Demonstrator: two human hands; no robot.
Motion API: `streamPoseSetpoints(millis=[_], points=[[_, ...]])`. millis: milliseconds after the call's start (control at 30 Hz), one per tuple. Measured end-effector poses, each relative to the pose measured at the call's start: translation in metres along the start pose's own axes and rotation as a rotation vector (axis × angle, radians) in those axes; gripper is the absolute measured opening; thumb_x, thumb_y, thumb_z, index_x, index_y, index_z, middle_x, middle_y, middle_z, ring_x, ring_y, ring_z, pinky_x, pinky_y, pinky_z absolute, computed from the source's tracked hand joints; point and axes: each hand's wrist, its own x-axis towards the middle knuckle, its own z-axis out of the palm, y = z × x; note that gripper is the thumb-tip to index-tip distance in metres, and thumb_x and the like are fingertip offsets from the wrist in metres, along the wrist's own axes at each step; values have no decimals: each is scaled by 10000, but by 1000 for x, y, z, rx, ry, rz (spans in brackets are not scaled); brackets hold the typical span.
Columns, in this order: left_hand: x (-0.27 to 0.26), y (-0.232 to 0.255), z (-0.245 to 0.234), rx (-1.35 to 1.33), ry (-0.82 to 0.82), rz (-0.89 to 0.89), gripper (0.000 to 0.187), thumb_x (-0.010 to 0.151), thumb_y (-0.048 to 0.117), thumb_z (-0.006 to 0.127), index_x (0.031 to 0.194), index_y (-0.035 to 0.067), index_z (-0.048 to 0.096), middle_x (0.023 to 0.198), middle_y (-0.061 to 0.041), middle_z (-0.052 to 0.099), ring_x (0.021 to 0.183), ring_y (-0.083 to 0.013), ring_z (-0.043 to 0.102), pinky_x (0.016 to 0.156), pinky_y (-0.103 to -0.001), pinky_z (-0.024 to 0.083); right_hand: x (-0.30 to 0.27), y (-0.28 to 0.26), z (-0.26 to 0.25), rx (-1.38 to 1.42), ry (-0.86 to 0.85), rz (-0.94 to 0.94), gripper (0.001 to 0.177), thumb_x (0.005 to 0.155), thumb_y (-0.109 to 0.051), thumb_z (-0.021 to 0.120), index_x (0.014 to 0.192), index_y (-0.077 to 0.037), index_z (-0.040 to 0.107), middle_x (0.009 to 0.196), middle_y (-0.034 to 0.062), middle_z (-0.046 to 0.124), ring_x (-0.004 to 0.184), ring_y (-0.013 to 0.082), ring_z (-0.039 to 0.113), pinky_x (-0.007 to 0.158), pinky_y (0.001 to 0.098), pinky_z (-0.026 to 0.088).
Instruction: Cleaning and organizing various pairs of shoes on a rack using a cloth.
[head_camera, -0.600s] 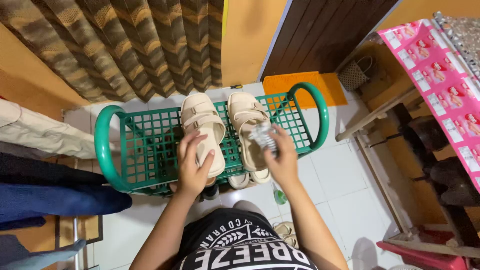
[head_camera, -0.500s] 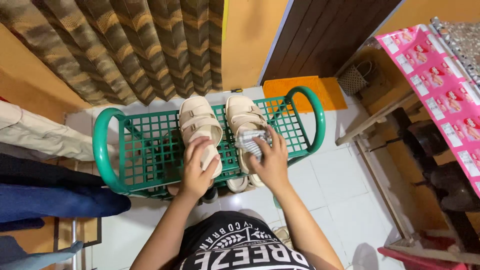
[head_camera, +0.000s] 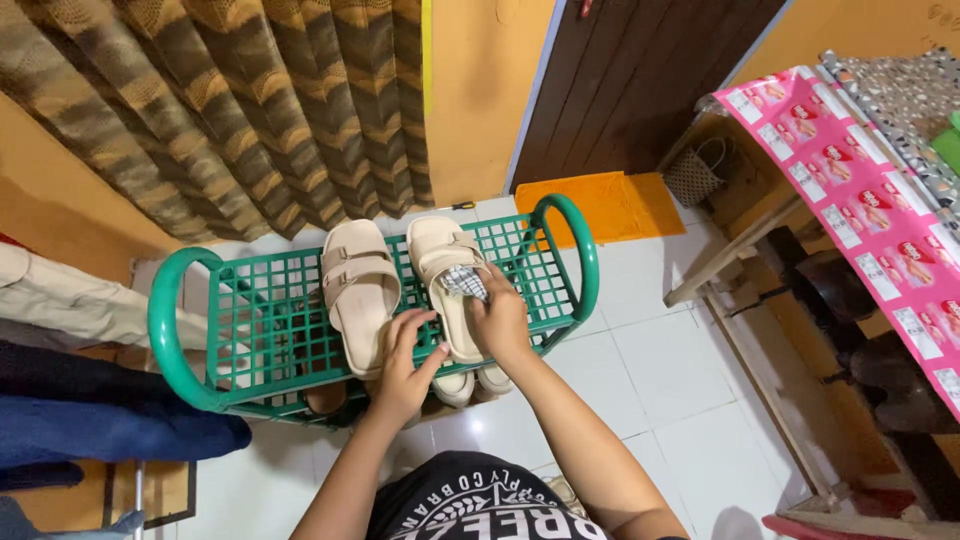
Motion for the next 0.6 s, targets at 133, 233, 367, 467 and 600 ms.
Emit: streamPoseSetpoints(millis=[133,233,367,467,600], points=[[-5,2,7,14,67,-87,517,949,254,643,1420,86,513,1429,-128,502,1294,-272,511,1020,-392,468,-6,18,-15,103,98,-152,432,802,-4,672,1232,37,677,1404,220,631,1226,370,642,1044,378,491],[-7,-25,25,-173,174,-91,537,1030,337,518,1474,49,425,1477,-134,469,1304,-272,501,1054,-413,455,-14,7,-42,324,81,-71,407,853,-21,649,1256,30,678,1358,196,674,1251,297,666,1046,328,487],[8,-35,48,-806,41,-392,749,1000,618,352,1530,90,375,1538,-133,467,1346,-271,498,1115,-409,402,-30,5,-62,465,66,-22,385,849,-2,626,1226,46,694,1330,178,706,1244,247,667,1045,308,479],[23,-4,57,-1191,-52,-563,902,938,757,292,1556,105,374,1548,-122,499,1389,-276,486,1154,-411,364,-48,9,-66,588,29,-2,388,851,-5,627,1230,50,695,1361,187,688,1254,241,641,1047,311,473],[28,22,74,-1280,-16,-534,969,893,801,296,1574,113,351,1564,-86,478,1395,-275,467,1165,-422,346,-67,-15,-102,577,-69,-118,463,870,-23,627,1330,29,620,1551,202,525,1384,319,541,1112,382,418]])
